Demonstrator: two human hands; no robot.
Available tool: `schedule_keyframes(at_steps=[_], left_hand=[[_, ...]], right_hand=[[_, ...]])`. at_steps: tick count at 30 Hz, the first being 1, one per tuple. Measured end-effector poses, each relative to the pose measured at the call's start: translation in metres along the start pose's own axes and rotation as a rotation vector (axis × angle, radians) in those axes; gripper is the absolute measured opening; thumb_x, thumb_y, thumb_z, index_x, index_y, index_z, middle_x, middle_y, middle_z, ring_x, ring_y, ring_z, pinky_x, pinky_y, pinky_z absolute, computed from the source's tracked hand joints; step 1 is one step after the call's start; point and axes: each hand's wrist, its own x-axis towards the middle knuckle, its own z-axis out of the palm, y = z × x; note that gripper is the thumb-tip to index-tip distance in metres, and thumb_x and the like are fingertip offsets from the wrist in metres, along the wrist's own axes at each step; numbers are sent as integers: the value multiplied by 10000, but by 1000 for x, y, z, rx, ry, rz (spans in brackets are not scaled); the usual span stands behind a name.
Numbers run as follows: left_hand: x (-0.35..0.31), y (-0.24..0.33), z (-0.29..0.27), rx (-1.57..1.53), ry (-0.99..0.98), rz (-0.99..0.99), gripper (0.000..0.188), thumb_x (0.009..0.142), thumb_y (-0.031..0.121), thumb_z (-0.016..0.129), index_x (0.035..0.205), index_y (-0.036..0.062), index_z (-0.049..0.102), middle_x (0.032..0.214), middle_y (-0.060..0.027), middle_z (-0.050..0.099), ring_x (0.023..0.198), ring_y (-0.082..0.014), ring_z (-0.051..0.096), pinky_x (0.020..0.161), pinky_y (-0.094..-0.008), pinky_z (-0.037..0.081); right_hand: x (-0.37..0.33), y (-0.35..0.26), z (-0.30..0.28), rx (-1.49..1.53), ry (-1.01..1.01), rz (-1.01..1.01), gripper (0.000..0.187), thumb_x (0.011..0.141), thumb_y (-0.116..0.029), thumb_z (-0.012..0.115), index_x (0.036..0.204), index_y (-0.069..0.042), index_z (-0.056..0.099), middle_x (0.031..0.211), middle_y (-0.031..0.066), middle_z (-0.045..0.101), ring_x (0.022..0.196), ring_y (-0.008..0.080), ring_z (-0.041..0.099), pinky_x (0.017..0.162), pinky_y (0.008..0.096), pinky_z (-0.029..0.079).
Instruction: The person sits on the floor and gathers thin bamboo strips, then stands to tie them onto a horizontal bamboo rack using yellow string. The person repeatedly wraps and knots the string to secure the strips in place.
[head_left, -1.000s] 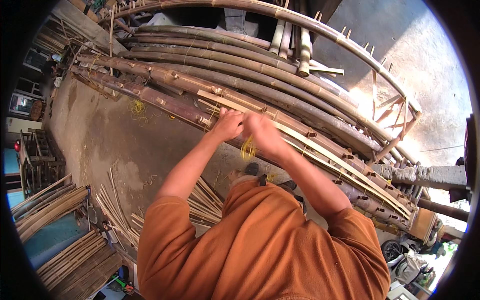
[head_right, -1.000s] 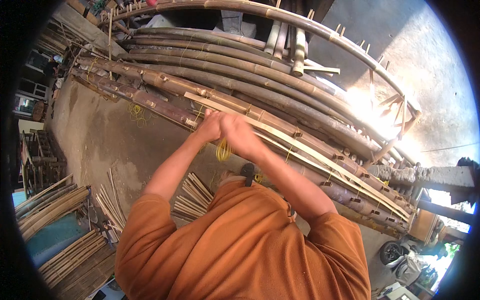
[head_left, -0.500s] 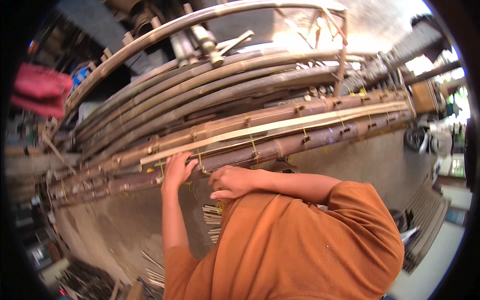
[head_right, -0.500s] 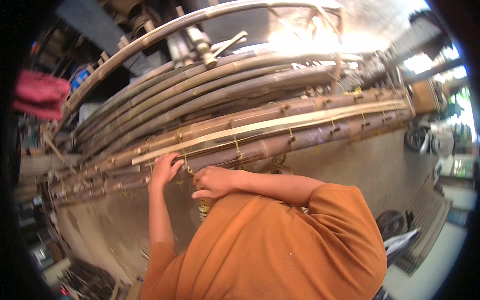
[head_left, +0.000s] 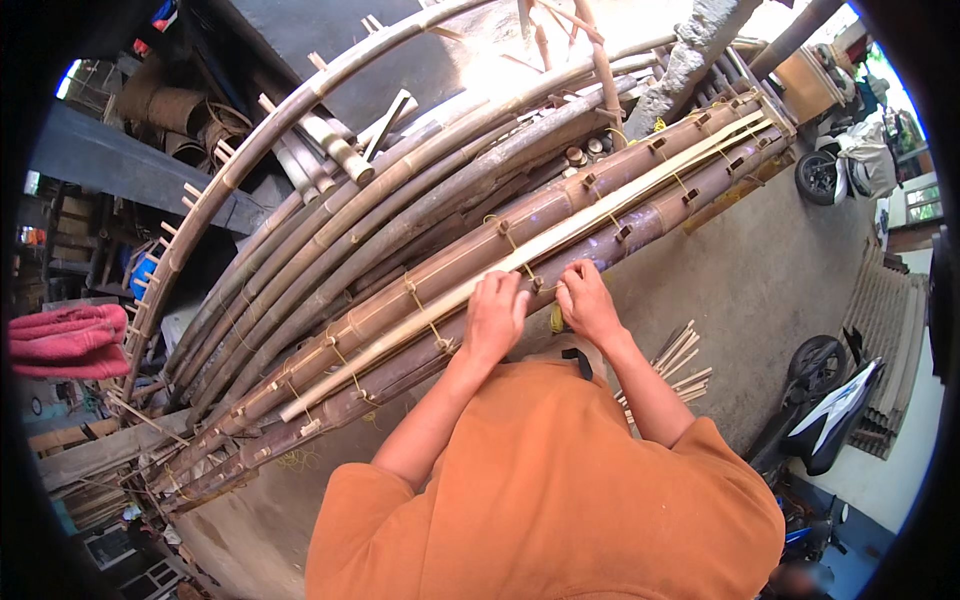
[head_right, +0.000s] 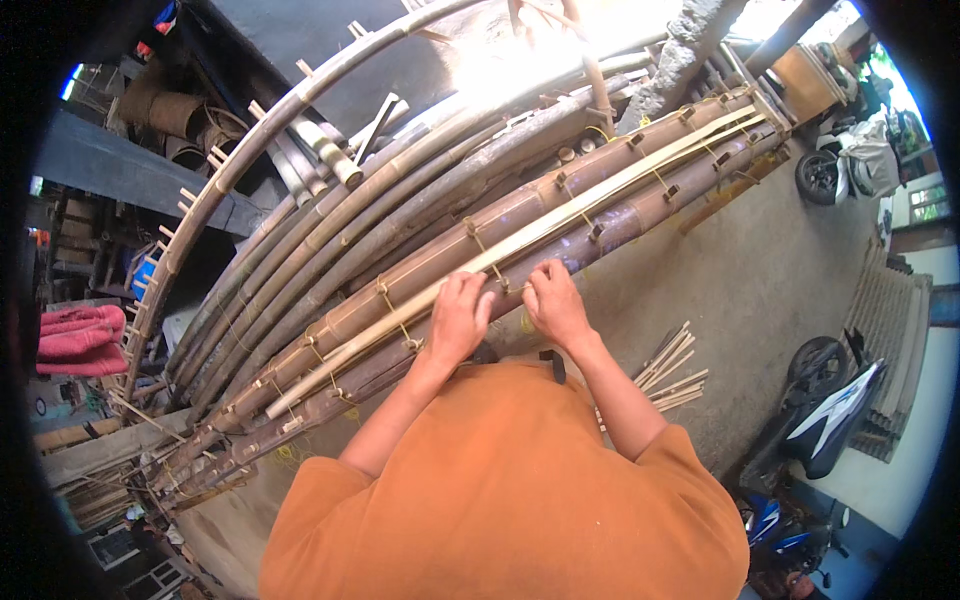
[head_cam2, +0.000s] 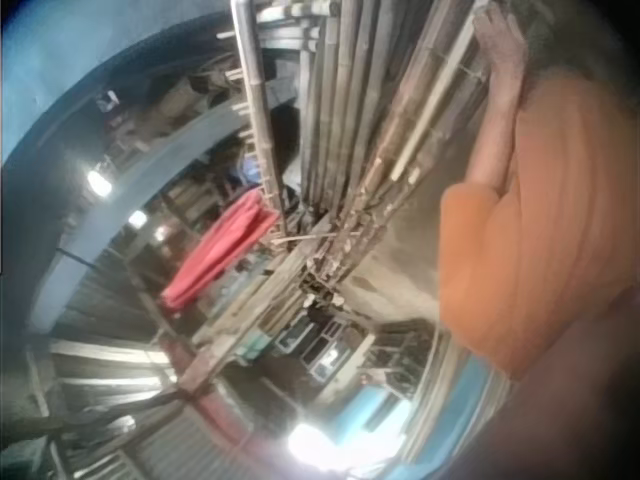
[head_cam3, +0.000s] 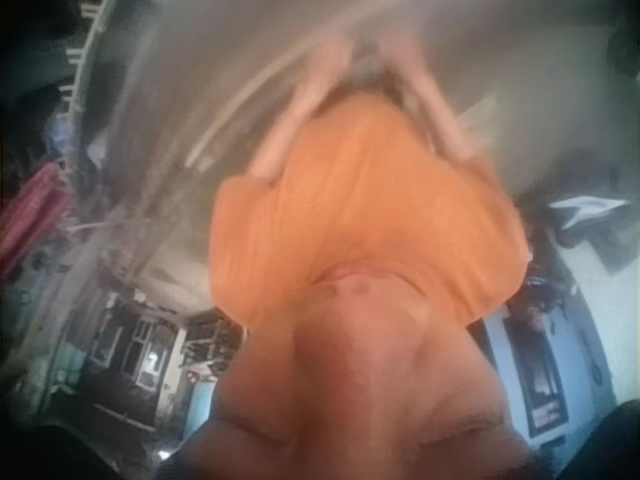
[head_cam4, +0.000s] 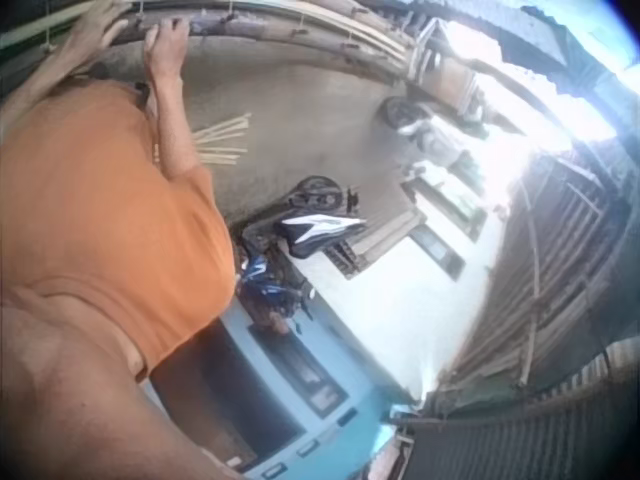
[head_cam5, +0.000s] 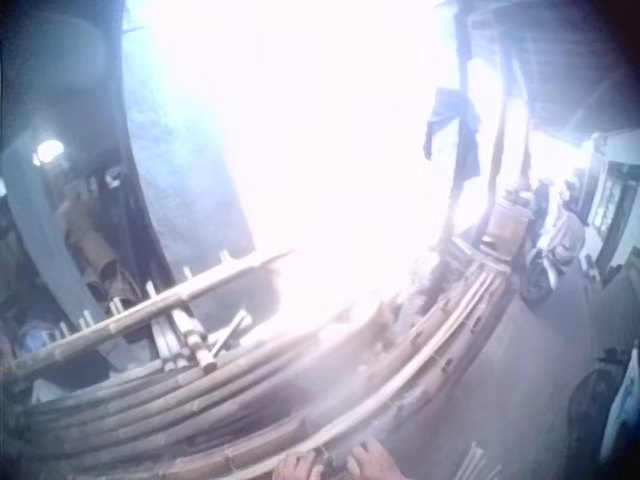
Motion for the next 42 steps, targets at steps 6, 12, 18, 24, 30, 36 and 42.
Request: schedule_keyframes(at_steps=[6, 12, 18, 24, 30, 36, 42], left_hand=[[7, -22, 41, 220, 158, -72, 227, 874, 154, 620, 1082, 63, 632, 1033, -141, 623, 964, -327, 584, 857, -483, 410], [14, -13, 50, 277, 114, -262, 111, 856, 192, 644, 933, 111, 647, 911, -89, 666, 881, -315, 608, 820, -444, 385], [19, -16, 51, 167, 89, -327, 138, 845, 260, 684, 878, 126, 683, 875, -85, 693, 875, -303, 630, 775, -439, 382], [34, 14, 29, -44, 102, -349, 158, 883, 201, 667, 957, 62, 679, 935, -133, 698, 872, -305, 668, 782, -417, 479], [91, 88, 64, -166, 99, -193, 220, 899, 155, 640, 1066, 13, 659, 990, -174, 666, 910, -332, 648, 816, -418, 497], [132, 107, 136, 221, 132, -70, 246, 855, 160, 661, 1085, 72, 655, 1042, -114, 583, 991, -312, 553, 868, -447, 409], [135, 73, 172, 235, 8, -179, 249, 870, 216, 637, 1086, 91, 635, 1036, -118, 580, 995, -303, 546, 852, -461, 377]], right_hand=[[34, -34, -12, 936, -127, 165, 193, 967, -93, 453, 885, 19, 587, 1003, 100, 582, 880, 174, 562, 782, 305, 460], [110, -50, -20, 1235, -306, 255, 323, 969, -183, 426, 691, -19, 423, 639, 14, 428, 601, 122, 376, 566, 326, 373], [24, -28, -25, 376, -807, -247, 263, 890, -214, 519, 759, 9, 569, 709, 246, 604, 670, 450, 588, 664, 494, 485], [6, 0, -34, 497, -517, -227, 290, 891, -264, 614, 762, -5, 597, 817, 207, 633, 787, 391, 614, 727, 477, 474], [23, 99, -97, -20, 211, 10, 316, 816, -252, 746, 972, -13, 610, 1001, 148, 566, 905, 336, 561, 799, 443, 476], [47, 141, -106, 113, 101, -78, 126, 894, -141, 584, 916, -20, 611, 1043, 181, 569, 956, 333, 572, 803, 422, 476], [106, 91, -112, 1543, -188, 403, 263, 992, -157, 430, 758, -47, 474, 705, 11, 440, 638, 103, 421, 633, 294, 426]])
